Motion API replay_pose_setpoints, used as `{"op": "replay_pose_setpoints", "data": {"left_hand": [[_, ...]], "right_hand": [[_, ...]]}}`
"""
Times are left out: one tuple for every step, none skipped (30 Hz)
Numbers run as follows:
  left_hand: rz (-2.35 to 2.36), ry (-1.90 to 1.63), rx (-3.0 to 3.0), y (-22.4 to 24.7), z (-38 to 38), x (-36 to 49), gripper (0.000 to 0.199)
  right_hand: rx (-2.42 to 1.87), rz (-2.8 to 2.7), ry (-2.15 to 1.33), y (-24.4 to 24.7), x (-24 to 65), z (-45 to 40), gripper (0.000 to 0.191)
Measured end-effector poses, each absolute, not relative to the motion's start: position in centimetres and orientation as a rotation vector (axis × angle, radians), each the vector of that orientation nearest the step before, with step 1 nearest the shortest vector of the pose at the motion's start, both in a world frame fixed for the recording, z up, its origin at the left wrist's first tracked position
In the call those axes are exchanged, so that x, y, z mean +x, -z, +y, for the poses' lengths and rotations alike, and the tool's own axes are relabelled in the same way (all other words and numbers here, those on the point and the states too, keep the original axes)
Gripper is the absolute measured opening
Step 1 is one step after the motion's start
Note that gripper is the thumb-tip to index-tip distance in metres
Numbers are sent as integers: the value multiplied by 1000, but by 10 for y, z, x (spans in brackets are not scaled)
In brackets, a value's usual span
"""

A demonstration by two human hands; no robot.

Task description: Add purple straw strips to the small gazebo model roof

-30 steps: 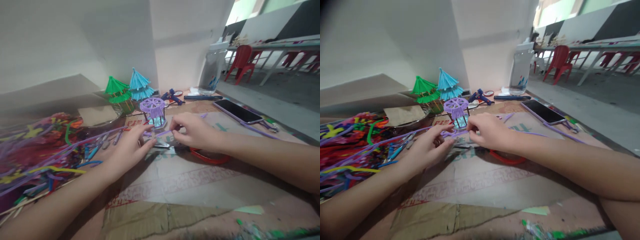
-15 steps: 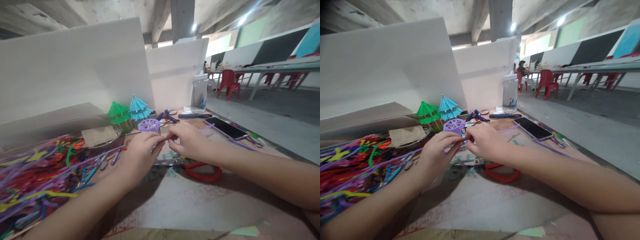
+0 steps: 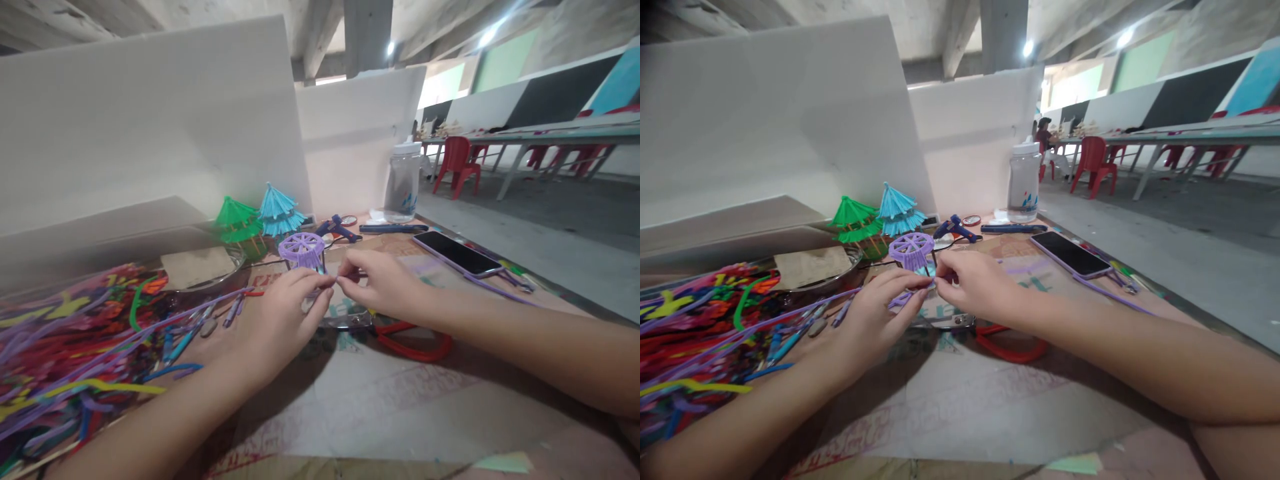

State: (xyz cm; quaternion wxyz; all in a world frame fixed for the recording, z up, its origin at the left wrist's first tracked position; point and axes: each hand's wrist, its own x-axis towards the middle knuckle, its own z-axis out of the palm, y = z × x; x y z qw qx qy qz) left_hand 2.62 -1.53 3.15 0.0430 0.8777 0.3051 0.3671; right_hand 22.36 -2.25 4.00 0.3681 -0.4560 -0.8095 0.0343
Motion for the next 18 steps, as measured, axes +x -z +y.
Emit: {"op": "replay_pose_setpoints", "data": {"left_hand": [[924,-1135,2678,-32,-17,27,19],[910,-1150,2667,-32,-18,27,19],[892,-1165,2651,-32,-19,27,20],[872,-1178,2629,-32,-20,28,20],[855,-1186,2596,-33,-21,28,20],[845,-1189,2553,-34,-21,29,19],[849,-1186,2497,-35,-21,29,18],[872,-1175,2431,-36,-21,30,16],[906,-1153,2356,-37,-21,31,15],[943,-1119,2279,-38,-21,32,14],[972,-1069,2210,-38,-21,32,16],[988,-1016,2154,-38,-20,33,17],[987,-967,2110,-38,-20,33,19],[972,-934,2080,-38,-19,33,21],[954,-917,2060,-38,-18,32,22],[939,-921,2042,-38,-17,31,23],[927,-939,2024,-40,-15,29,22],[921,-967,2003,-42,-12,26,21]], "right_hand": [[-1166,-2075,-86,-40,223,-23,6],[-1155,-2073,-83,-40,223,-23,6],[-1142,-2070,-76,-40,224,-24,6],[-1128,-2069,-61,-40,224,-24,7],[-1116,-2071,-35,-41,224,-25,7],[-1100,-2079,9,-41,225,-25,7],[-1075,-2100,70,-42,225,-26,7],[-1042,-2134,145,-42,226,-26,8],[-997,-2174,229,-43,226,-27,9],[-949,-2215,313,-43,226,-28,12],[-903,-2250,389,-43,225,-28,16],[-869,-2276,447,-43,225,-28,20],[-851,-2292,482,-44,225,-28,22],[-840,-2304,494,-45,225,-28,24],[-830,-2313,482,-47,225,-28,23],[-820,-2317,453,-50,225,-28,20],[-813,-2305,420,-55,226,-29,15],[-822,-2278,391,-60,228,-31,12]]}}
